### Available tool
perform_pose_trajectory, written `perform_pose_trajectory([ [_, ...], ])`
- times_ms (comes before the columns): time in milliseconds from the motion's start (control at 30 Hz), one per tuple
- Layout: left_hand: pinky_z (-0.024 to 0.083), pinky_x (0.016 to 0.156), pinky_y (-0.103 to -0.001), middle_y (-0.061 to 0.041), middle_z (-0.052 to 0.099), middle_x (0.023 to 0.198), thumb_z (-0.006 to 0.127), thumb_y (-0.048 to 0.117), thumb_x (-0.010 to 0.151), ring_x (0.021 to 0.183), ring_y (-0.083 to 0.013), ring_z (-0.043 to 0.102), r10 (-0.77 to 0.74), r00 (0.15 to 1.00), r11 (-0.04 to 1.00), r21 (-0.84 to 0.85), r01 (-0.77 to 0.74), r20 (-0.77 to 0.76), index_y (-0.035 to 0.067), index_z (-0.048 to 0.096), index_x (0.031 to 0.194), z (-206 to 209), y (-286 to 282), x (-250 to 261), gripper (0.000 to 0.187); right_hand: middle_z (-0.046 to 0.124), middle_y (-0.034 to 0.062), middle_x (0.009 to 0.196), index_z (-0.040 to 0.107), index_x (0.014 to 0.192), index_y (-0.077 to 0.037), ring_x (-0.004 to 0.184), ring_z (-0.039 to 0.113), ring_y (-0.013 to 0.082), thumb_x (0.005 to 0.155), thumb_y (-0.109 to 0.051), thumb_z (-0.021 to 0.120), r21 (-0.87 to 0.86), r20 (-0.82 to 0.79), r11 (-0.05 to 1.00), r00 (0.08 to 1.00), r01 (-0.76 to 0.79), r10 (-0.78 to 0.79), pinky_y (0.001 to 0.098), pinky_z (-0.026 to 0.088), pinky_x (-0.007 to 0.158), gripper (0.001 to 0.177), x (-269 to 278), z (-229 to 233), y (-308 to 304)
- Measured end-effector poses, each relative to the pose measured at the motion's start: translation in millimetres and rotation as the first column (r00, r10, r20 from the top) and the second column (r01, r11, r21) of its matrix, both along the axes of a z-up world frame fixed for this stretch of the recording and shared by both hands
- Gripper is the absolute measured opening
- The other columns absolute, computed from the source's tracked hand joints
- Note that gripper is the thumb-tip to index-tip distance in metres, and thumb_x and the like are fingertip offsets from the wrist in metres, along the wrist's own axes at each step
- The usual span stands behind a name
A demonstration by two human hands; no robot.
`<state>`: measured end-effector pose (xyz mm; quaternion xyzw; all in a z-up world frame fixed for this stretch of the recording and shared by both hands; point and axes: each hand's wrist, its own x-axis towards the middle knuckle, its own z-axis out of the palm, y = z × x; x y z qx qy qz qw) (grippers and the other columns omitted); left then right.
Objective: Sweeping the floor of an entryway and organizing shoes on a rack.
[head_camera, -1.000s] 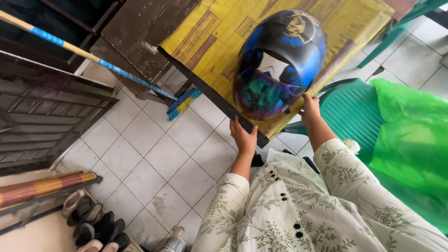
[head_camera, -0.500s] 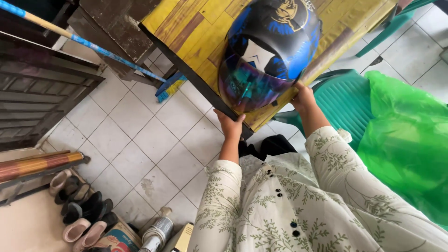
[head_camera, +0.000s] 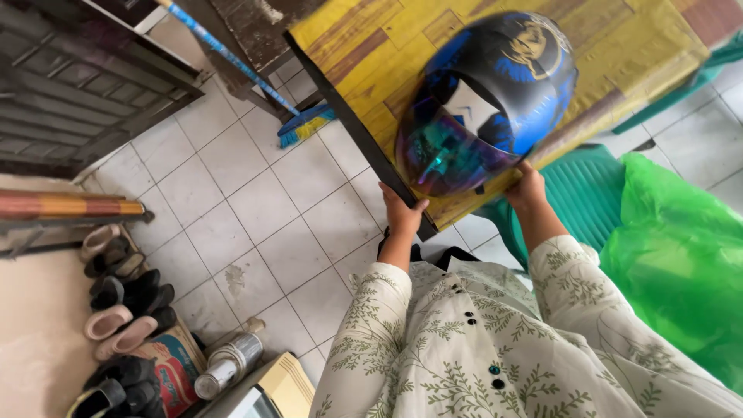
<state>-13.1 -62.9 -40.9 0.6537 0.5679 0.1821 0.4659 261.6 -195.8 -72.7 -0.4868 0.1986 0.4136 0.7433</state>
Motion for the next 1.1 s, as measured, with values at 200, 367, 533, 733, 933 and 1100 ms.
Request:
perform_pose_trajectory([
  [200, 0.038, 0.116, -0.040, -0.029, 0.020, 0.164, 0.091, 0.028, 0.072, 0.144, -0.0446, 0.037, 0.004, 1.000, 0.999, -0.035, -0.004, -0.003, -0.005, -0.006, 0.158, 16.5, -40.8, 1.8, 0.134, 0.069, 0.0097, 0.126, 0.063, 0.128, -0.007, 0.116, 0.065, 0.0293, 0.098, -0.028, 0.055, -0.021, 0.034, 0.992, 0.992, -0.123, 0.123, 0.0491, 0.050, 0.099, 0.037, 13.0, -22.9, -46.8],
  [367, 0.040, 0.114, -0.041, -0.031, 0.017, 0.165, 0.091, 0.029, 0.073, 0.143, -0.0462, 0.038, 0.010, 1.000, 0.999, -0.044, -0.011, -0.017, -0.006, -0.006, 0.158, 15.2, -67.4, 4.8, 0.134, 0.069, 0.0076, 0.127, 0.062, 0.129, -0.009, 0.118, 0.063, 0.0277, 0.099, -0.030, 0.048, -0.067, 0.016, 0.990, 0.992, -0.124, 0.125, 0.0497, 0.048, 0.100, 0.038, 24.2, -37.3, -65.9],
  [533, 0.042, 0.112, -0.042, -0.031, 0.017, 0.165, 0.091, 0.030, 0.072, 0.143, -0.0480, 0.038, 0.010, 1.000, 1.000, -0.013, -0.011, -0.005, -0.007, -0.005, 0.158, 10.7, -74.2, 4.0, 0.134, 0.070, 0.0089, 0.124, 0.062, 0.129, -0.008, 0.114, 0.066, 0.0276, 0.100, -0.028, 0.047, -0.082, 0.038, 0.994, 0.996, -0.073, 0.076, 0.0494, 0.052, 0.096, 0.039, 22.6, -40.3, -74.0],
  [733, 0.048, 0.106, -0.043, -0.028, 0.016, 0.169, 0.086, 0.036, 0.074, 0.139, -0.0466, 0.045, -0.044, 0.993, 0.983, -0.180, 0.024, -0.108, -0.006, -0.004, 0.160, 60.3, -67.7, 2.4, 0.132, 0.062, 0.0144, 0.130, 0.058, 0.133, -0.002, 0.118, 0.060, 0.0320, 0.096, -0.030, 0.066, -0.187, 0.179, 0.982, 0.983, -0.001, 0.035, 0.0518, 0.051, 0.091, 0.046, -4.1, -15.7, -66.2],
  [933, 0.037, 0.116, -0.044, -0.031, 0.020, 0.163, 0.090, 0.041, 0.073, 0.146, -0.0465, 0.035, -0.158, 0.987, 0.987, -0.010, 0.158, -0.022, -0.010, 0.005, 0.157, 7.7, -61.2, -20.2, 0.130, 0.030, 0.0236, 0.155, 0.035, 0.151, 0.002, 0.137, 0.040, 0.0390, 0.103, -0.043, 0.064, -0.697, 0.574, 0.677, 0.750, 0.237, 0.328, 0.0470, 0.037, 0.113, 0.072, -76.3, -34.4, -76.5],
  [1100, 0.029, 0.122, -0.047, -0.032, 0.024, 0.163, 0.089, 0.045, 0.074, 0.151, -0.0472, 0.028, -0.303, 0.953, 0.939, 0.176, 0.294, 0.024, -0.007, 0.012, 0.159, 18.6, -30.8, -97.4, 0.126, 0.027, 0.0270, 0.158, 0.033, 0.154, 0.006, 0.143, 0.034, 0.0422, 0.099, -0.033, 0.071, -0.722, 0.657, 0.658, 0.508, 0.213, 0.557, 0.0449, 0.031, 0.120, 0.077, -193.6, -36.5, -89.8],
])
